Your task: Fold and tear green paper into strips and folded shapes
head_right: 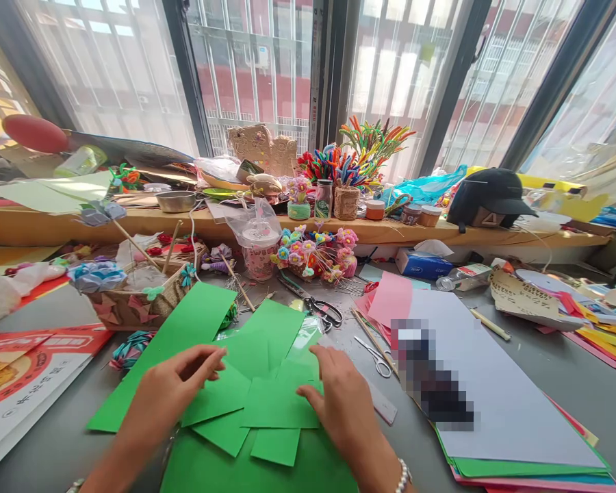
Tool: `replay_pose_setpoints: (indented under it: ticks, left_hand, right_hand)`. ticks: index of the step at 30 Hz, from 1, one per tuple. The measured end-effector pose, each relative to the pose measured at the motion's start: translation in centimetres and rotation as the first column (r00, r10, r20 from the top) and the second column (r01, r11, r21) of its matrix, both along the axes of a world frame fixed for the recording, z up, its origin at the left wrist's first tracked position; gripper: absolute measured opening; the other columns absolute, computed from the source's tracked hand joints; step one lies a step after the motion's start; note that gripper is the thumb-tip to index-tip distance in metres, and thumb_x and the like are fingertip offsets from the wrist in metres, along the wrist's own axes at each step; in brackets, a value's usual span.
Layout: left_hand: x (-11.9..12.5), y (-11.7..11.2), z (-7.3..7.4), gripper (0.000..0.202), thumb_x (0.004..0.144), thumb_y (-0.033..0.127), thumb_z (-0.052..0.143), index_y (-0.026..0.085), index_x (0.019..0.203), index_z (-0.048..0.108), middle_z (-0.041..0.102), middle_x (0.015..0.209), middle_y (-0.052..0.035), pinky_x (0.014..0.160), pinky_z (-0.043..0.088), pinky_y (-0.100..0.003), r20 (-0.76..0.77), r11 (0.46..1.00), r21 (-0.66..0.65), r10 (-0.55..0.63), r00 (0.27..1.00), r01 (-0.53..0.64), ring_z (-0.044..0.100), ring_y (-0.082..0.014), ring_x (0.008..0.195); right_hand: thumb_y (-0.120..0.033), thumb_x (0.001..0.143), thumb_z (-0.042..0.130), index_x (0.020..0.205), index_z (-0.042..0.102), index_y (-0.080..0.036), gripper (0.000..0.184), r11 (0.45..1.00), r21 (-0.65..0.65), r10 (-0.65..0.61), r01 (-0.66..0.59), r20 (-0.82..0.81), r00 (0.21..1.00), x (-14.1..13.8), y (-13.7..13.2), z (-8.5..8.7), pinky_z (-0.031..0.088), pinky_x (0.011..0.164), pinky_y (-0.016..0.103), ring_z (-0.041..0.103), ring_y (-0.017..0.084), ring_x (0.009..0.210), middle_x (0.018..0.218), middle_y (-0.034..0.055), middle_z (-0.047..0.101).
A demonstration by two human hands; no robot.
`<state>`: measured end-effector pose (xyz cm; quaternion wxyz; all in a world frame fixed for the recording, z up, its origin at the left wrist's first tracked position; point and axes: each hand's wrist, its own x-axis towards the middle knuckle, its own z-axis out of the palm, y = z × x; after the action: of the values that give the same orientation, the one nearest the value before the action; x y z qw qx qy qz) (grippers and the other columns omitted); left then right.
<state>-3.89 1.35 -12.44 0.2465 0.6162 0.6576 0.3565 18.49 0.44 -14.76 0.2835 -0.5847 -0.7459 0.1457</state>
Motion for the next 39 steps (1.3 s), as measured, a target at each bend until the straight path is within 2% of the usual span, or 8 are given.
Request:
replay_pose_setpoints:
  ticks: [3, 7, 15, 23, 27, 31, 36, 39]
  left_hand:
    - [-1.0, 0.6, -0.8, 0.04, 0.07, 0.042, 0.047, 0.016, 0.1, 0.056, 0.062, 0.096, -0.0091, 0.074, 0.045, -0.032, -0.214, 0.98, 0.168, 0.141, 0.966, -0.106, 0.06, -0.0243, 0.083]
    - [-1.3, 1.4, -2.5, 0.065, 0.062, 0.036, 0.056, 0.004, 0.117, 0.04, 0.049, 0.115, -0.0202, 0.088, 0.036, -0.043, -0.426, 0.986, 0.137, 0.148, 0.893, -0.098, 0.046, -0.0325, 0.107]
    - [-0.9, 1.6, -2.4, 0.06, 0.064, 0.026, 0.056, 0.01, 0.119, 0.039, 0.056, 0.102, -0.0131, 0.073, 0.045, -0.035, -0.386, 0.989, 0.04, 0.144, 0.911, -0.139, 0.057, -0.0264, 0.088]
    - [-1.7, 0.3, -0.5, 0.026, 0.067, 0.042, 0.055, 0.019, 0.074, 0.063, 0.066, 0.074, -0.0052, 0.067, 0.044, -0.031, -0.018, 0.838, 0.476, 0.314, 0.949, -0.268, 0.06, -0.0232, 0.069]
    - [0.0, -0.3, -0.1, 0.023, 0.06, 0.041, 0.065, 0.02, 0.067, 0.064, 0.065, 0.064, 0.001, 0.054, 0.045, -0.023, 0.389, 0.99, 0.121, 0.017, 0.921, -0.069, 0.059, -0.0187, 0.061]
    - [1.9, -0.6, -0.4, 0.019, 0.061, 0.034, 0.068, 0.019, 0.072, 0.067, 0.068, 0.071, 0.0006, 0.06, 0.047, -0.022, 0.605, 0.973, -0.052, -0.15, 0.782, 0.226, 0.06, -0.0195, 0.069]
    - [3.6, -0.9, -1.0, 0.025, 0.064, 0.037, 0.066, 0.016, 0.078, 0.067, 0.069, 0.072, -0.0036, 0.062, 0.05, -0.027, 0.755, 0.861, -0.236, -0.13, 0.643, 0.451, 0.063, -0.0209, 0.069]
    - [4.5, -1.1, -1.4, 0.026, 0.06, 0.036, 0.069, 0.012, 0.071, 0.066, 0.068, 0.065, -0.0056, 0.059, 0.051, -0.026, 0.81, 0.848, -0.287, -0.034, 0.585, 0.446, 0.063, -0.0183, 0.06]
  right_hand:
    - [-0.039, 0.077, 0.05, 0.127, 0.036, -0.021, 0.054, 0.956, 0.157, 0.236, -0.248, 0.096, 0.967, -0.4, -0.7, 0.2, 0.027, 0.095, 0.046, 0.035, 0.029, 0.116, 0.127, 0.0114, 0.042]
    - [-0.058, 0.07, 0.047, 0.134, 0.012, -0.027, 0.079, 0.803, -0.163, 0.592, -0.573, 0.115, 0.798, -1.3, -1.4, -0.7, 0.005, 0.098, 0.056, 0.012, 0.031, 0.126, 0.14, 0.0065, 0.015]
    - [-0.061, 0.076, 0.034, 0.134, 0.008, -0.025, 0.073, 0.888, -0.208, 0.445, -0.41, 0.168, 0.88, -1.3, -1.1, -1.8, 0.0, 0.099, 0.054, 0.003, 0.026, 0.127, 0.14, 0.0033, 0.007]
    - [-0.058, 0.075, 0.04, 0.133, 0.019, -0.009, 0.08, 0.961, -0.133, 0.243, -0.242, -0.01, 0.97, -1.1, -0.4, -1.1, 0.009, 0.102, 0.048, 0.011, 0.027, 0.127, 0.139, 0.0138, 0.017]
    - [-0.05, 0.073, 0.052, 0.126, 0.035, -0.015, 0.066, 0.948, -0.089, 0.216, -0.305, -0.524, 0.824, -1.2, -0.4, -0.1, 0.035, 0.094, 0.043, 0.04, 0.026, 0.115, 0.125, 0.0141, 0.045]
    - [-0.038, 0.074, 0.057, 0.102, 0.057, -0.018, 0.033, 0.866, -0.133, 0.177, -0.482, -0.82, 0.544, -1.3, -0.6, 0.7, 0.051, 0.07, 0.031, 0.061, 0.021, 0.085, 0.094, 0.0054, 0.066]
    - [-0.031, 0.076, 0.055, 0.094, 0.062, -0.018, 0.023, 0.974, -0.099, 0.034, -0.202, -0.823, 0.566, -1.2, -0.5, 0.2, 0.053, 0.064, 0.03, 0.063, 0.02, 0.076, 0.084, 0.0033, 0.068]
    - [-0.025, 0.08, 0.05, 0.105, 0.059, -0.021, 0.027, 0.997, 0.045, 0.081, -0.069, -0.711, 0.699, -0.9, -0.4, -0.2, 0.052, 0.074, 0.033, 0.061, 0.021, 0.086, 0.097, 0.0037, 0.066]
